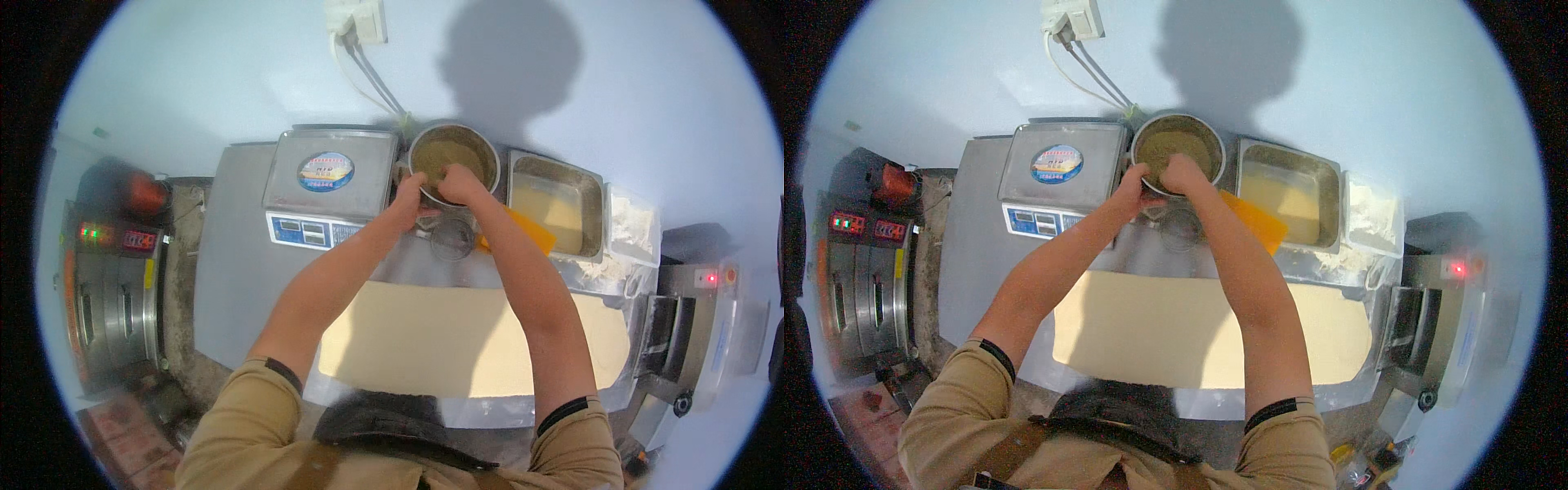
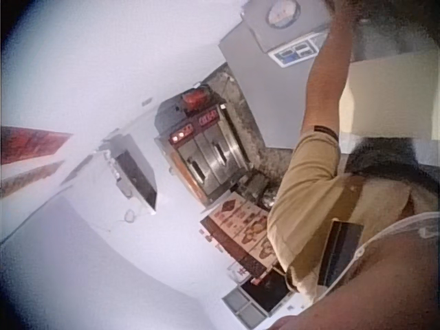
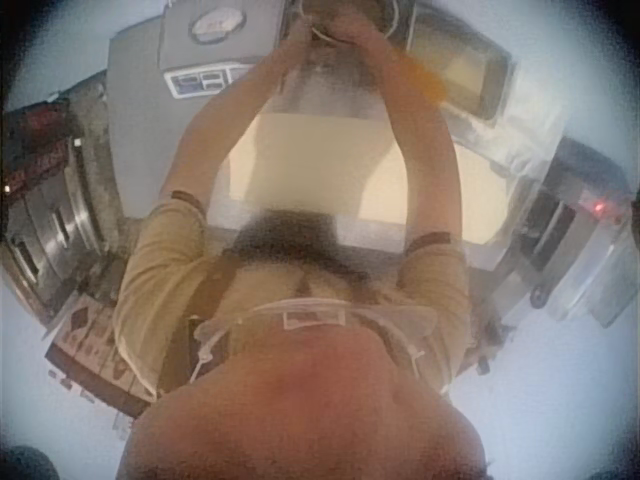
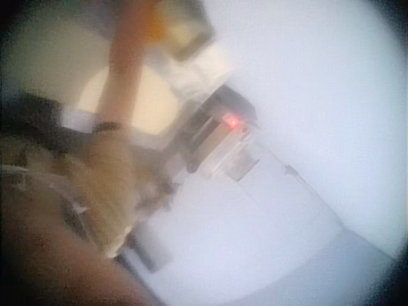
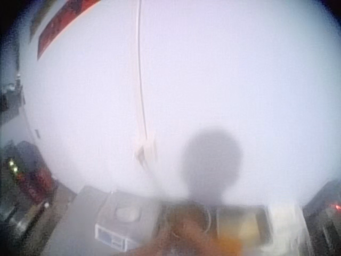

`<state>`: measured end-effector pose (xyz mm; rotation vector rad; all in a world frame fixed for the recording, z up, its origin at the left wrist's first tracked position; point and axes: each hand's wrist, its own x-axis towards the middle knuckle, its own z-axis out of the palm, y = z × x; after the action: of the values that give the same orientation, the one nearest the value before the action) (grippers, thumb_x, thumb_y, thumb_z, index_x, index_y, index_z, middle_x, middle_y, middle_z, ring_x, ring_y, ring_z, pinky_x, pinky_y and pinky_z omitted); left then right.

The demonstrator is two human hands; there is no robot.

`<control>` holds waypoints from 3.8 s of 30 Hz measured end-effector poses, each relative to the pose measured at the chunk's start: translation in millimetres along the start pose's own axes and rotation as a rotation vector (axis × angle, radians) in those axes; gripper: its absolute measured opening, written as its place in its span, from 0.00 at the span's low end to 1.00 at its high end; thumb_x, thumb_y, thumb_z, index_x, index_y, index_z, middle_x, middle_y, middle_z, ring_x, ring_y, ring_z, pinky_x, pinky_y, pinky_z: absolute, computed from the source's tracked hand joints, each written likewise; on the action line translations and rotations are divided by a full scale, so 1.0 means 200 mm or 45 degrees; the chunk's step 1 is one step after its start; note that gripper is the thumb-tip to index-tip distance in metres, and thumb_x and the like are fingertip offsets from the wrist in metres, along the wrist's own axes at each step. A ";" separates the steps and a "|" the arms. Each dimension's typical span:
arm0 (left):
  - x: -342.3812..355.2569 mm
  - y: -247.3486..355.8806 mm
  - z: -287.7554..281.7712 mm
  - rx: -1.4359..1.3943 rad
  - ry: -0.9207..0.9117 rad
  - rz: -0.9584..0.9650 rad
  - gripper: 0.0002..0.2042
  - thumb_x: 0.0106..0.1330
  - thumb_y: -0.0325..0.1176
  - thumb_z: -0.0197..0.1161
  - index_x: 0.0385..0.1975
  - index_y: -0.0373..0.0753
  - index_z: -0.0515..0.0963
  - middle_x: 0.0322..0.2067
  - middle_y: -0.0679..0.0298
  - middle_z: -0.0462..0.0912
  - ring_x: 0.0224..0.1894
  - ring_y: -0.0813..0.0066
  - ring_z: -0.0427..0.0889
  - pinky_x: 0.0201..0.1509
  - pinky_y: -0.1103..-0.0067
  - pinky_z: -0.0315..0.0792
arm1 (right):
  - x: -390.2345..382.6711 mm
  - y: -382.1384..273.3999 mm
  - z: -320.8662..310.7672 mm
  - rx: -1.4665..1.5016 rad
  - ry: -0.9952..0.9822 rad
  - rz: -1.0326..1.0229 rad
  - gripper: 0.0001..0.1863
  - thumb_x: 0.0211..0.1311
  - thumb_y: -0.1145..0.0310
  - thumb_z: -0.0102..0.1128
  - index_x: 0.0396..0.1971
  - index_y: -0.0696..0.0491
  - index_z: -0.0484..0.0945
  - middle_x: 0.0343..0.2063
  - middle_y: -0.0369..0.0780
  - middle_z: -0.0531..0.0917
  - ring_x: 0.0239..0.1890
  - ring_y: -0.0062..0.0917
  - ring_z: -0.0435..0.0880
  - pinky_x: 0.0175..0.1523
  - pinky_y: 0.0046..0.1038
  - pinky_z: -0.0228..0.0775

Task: The person prepares a large sheet of dough by brushing it with a liquid and sprinkling it with a powder, then folds and cuts it. The person then retrieves a tray of baked pastries from an oven and places them on a cooling rack.

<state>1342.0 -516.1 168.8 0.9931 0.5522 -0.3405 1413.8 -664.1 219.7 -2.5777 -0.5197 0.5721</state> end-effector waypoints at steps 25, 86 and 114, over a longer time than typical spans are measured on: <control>-0.70 -0.51 -0.16 0.131 0.415 0.420 0.21 0.80 0.32 0.63 0.69 0.34 0.74 0.57 0.61 0.85 0.57 0.75 0.82 0.57 0.78 0.78 | 0.28 0.52 0.28 0.853 0.587 0.399 0.18 0.61 0.64 0.72 0.49 0.55 0.91 0.54 0.53 0.89 0.55 0.45 0.89 0.60 0.40 0.82; -1.09 -0.85 -1.03 1.831 0.118 0.962 0.40 0.70 0.32 0.61 0.83 0.35 0.56 0.82 0.48 0.59 0.86 0.48 0.53 0.90 0.54 0.42 | -1.56 0.21 1.05 1.753 1.155 0.995 0.16 0.75 0.71 0.63 0.58 0.61 0.82 0.50 0.46 0.86 0.52 0.34 0.86 0.55 0.34 0.82; -0.69 -1.47 0.59 2.072 -0.195 0.949 0.42 0.67 0.38 0.69 0.81 0.36 0.60 0.80 0.47 0.62 0.84 0.44 0.56 0.88 0.46 0.43 | -1.97 1.90 0.50 1.330 1.184 1.148 0.16 0.72 0.69 0.67 0.53 0.62 0.87 0.48 0.41 0.88 0.51 0.28 0.85 0.56 0.32 0.79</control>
<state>1113.6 -764.1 95.9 2.5885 -0.4314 -0.1262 1132.5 -1120.1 70.6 -1.6051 1.0190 -0.1620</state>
